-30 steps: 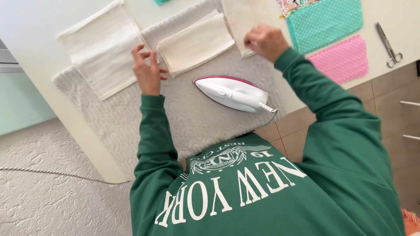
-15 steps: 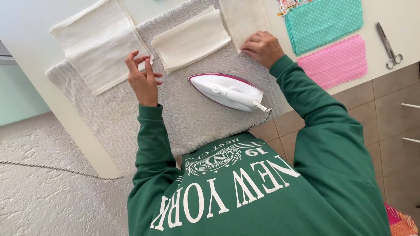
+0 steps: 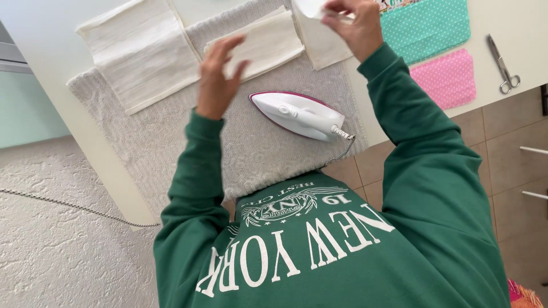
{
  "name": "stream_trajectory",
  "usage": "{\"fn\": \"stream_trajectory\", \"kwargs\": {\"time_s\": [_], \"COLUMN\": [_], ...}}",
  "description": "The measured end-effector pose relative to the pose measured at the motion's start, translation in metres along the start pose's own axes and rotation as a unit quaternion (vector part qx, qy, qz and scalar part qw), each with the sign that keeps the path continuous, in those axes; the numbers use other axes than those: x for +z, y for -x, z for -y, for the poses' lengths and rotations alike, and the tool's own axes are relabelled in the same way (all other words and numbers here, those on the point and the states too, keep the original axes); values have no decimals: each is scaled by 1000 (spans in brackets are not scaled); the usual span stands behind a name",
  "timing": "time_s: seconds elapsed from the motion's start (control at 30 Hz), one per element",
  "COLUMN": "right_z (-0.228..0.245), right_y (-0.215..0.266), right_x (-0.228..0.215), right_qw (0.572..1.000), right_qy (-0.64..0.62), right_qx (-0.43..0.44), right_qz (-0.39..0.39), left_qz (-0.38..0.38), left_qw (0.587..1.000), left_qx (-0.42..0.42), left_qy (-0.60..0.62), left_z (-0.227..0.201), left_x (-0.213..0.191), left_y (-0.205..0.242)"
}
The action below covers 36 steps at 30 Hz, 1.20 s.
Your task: Ironing small rectangular pieces of white cloth on a workstation.
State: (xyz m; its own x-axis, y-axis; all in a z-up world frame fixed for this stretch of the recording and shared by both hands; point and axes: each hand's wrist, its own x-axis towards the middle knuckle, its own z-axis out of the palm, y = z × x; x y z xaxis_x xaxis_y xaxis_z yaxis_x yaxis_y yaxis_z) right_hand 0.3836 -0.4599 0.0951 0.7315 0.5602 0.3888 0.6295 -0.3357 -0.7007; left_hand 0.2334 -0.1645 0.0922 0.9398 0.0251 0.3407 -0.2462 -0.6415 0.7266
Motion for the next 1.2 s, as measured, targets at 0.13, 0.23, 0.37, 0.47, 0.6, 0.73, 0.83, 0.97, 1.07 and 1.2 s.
{"fn": "stream_trajectory", "kwargs": {"time_s": [0.13, 0.23, 0.37, 0.47, 0.6, 0.73, 0.83, 0.97, 1.07, 1.2], "right_z": [85, 146, 176, 194, 214, 221, 241, 238, 210, 201], "right_y": [-23, -29, -19, -11, -2, 12, 29, 80, 128, 173], "right_x": [2, 4, 14, 40, 95, 161, 188, 217, 243, 252], "right_qw": [993, 990, 988, 982, 977, 986, 990, 994, 995, 989], "right_qy": [-52, -80, -128, -178, -204, -162, -136, -109, -42, -4], "right_qx": [-77, -88, -46, -17, 11, -3, -18, -1, 80, 116], "right_qz": [78, 78, 69, 66, 60, 48, 27, 22, 51, 92], "left_qz": [13, -52, -35, -26, -64, -123, -148, -127, -84, -28], "left_qw": [996, 996, 995, 989, 991, 983, 985, 986, 984, 984], "left_qx": [83, 66, 35, -9, -75, -128, -92, -99, -125, -126], "left_qy": [2, 13, 90, 143, 93, 35, -2, -38, -100, -122], "left_z": [-41, -80, -83, -78, -47, -9, 0, 41, 63, 60], "left_x": [33, 14, -43, -95, -153, -192, -209, -187, -163, -148], "left_y": [-23, -18, 24, 73, 142, 196, 220, 273, 304, 329]}}
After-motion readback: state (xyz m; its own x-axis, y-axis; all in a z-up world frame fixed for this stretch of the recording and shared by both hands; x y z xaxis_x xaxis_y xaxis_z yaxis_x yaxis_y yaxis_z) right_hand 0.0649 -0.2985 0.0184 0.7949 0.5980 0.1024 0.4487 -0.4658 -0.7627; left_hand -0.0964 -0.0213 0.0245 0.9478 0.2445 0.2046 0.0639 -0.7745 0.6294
